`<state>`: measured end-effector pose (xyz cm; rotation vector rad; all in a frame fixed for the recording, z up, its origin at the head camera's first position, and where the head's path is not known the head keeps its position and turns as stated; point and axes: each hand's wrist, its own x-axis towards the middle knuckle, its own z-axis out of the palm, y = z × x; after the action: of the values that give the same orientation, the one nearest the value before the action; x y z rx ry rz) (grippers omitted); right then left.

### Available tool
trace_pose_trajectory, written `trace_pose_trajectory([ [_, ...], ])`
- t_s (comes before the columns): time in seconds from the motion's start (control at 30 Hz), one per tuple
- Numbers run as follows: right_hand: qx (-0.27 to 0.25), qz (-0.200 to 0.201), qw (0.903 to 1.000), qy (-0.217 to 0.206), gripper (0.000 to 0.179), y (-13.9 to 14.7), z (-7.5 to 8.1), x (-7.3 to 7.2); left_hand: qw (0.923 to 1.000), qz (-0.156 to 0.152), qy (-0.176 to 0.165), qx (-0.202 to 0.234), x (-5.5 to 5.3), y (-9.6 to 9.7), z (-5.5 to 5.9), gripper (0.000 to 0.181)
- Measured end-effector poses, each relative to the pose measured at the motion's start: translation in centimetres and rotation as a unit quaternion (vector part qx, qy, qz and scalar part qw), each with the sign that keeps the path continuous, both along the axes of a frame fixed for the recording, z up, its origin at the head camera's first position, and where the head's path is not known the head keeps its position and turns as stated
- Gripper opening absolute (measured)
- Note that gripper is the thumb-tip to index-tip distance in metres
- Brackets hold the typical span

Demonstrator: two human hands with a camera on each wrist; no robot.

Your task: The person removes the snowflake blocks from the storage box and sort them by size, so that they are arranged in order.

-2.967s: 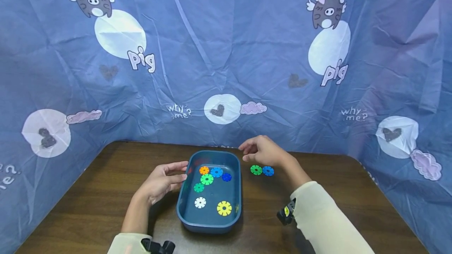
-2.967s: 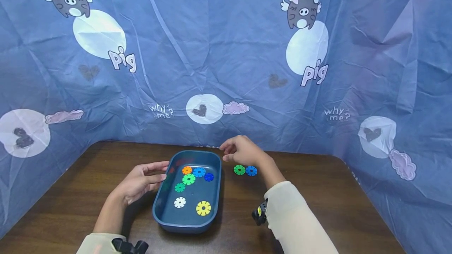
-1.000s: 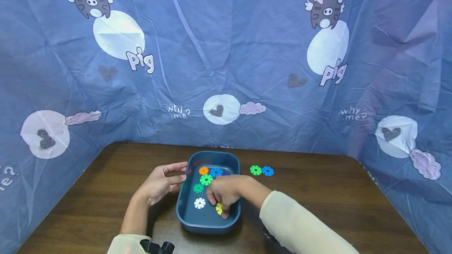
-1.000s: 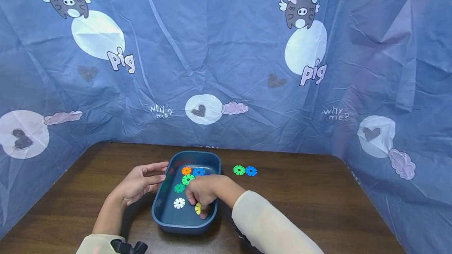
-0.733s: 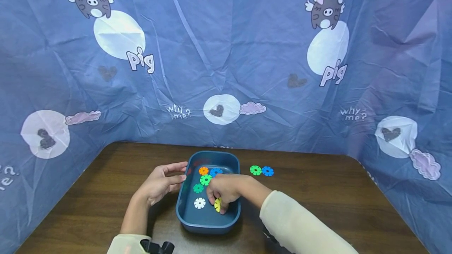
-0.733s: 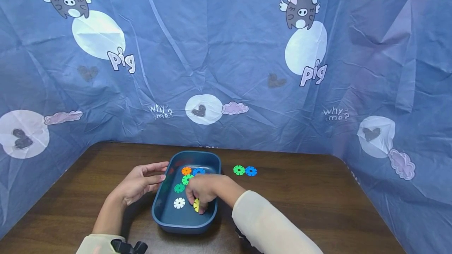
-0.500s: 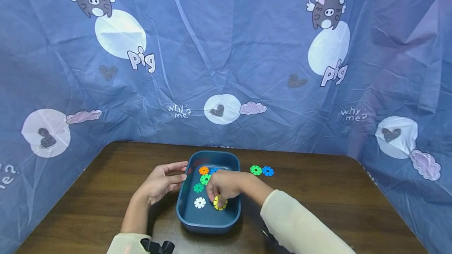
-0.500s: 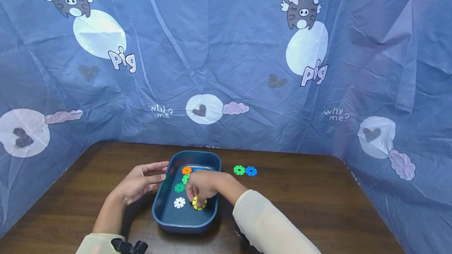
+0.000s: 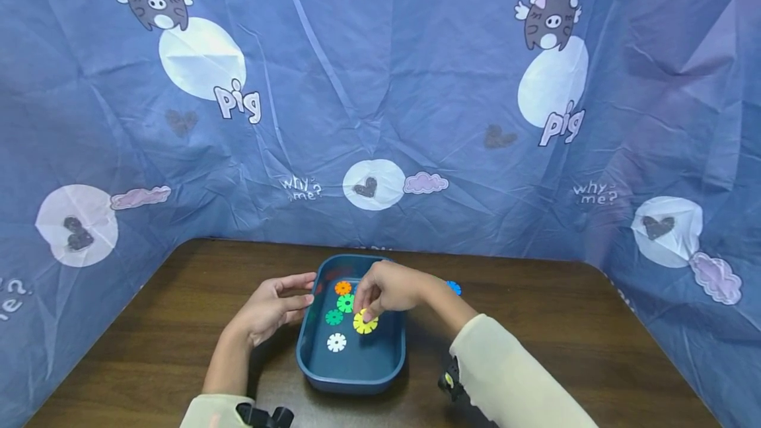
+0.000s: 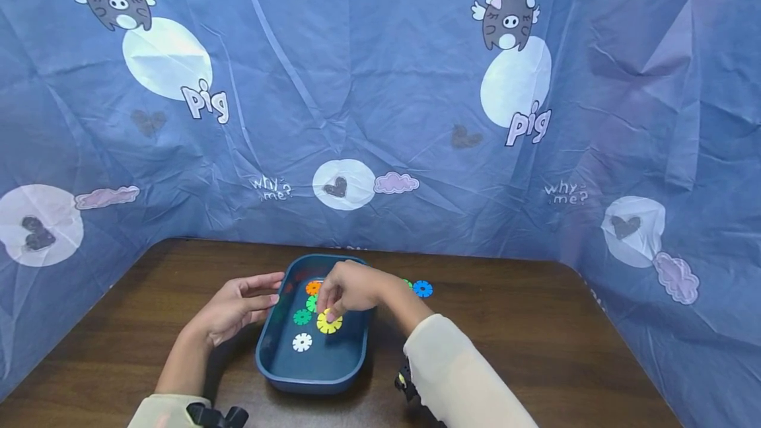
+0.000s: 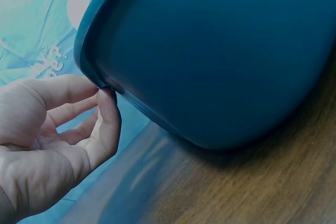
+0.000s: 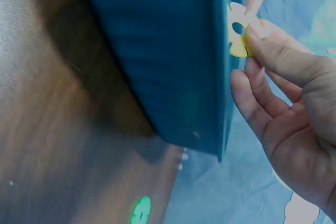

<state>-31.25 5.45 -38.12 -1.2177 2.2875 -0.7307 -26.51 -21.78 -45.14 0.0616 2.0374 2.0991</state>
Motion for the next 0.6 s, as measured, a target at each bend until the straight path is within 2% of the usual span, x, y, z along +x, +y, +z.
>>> trace_pose_trajectory([
  [0.13, -0.043, -0.032, 0.9986, 0.000, 0.010, 1.6, 0.6, -0.7, 1.0000, 0.001, -0.002, 0.006, 0.0, -0.1, 0.0, 0.054],
  [0.3, -0.102, -0.080, 0.9915, -0.009, 0.009, 4.8, 0.9, -1.9, 1.0000, 0.001, -0.004, 0.007, 0.0, 0.0, 0.0, 0.053],
  [0.5, -0.121, -0.134, 0.9831, -0.030, 0.009, 8.7, 0.2, -2.9, 1.0000, 0.003, -0.003, 0.003, 0.1, 0.1, 0.1, 0.054],
  [0.6, -0.122, -0.166, 0.9782, -0.027, 0.009, 10.7, -0.2, -3.3, 1.0000, 0.004, -0.002, 0.003, 0.0, 0.1, 0.0, 0.054],
])
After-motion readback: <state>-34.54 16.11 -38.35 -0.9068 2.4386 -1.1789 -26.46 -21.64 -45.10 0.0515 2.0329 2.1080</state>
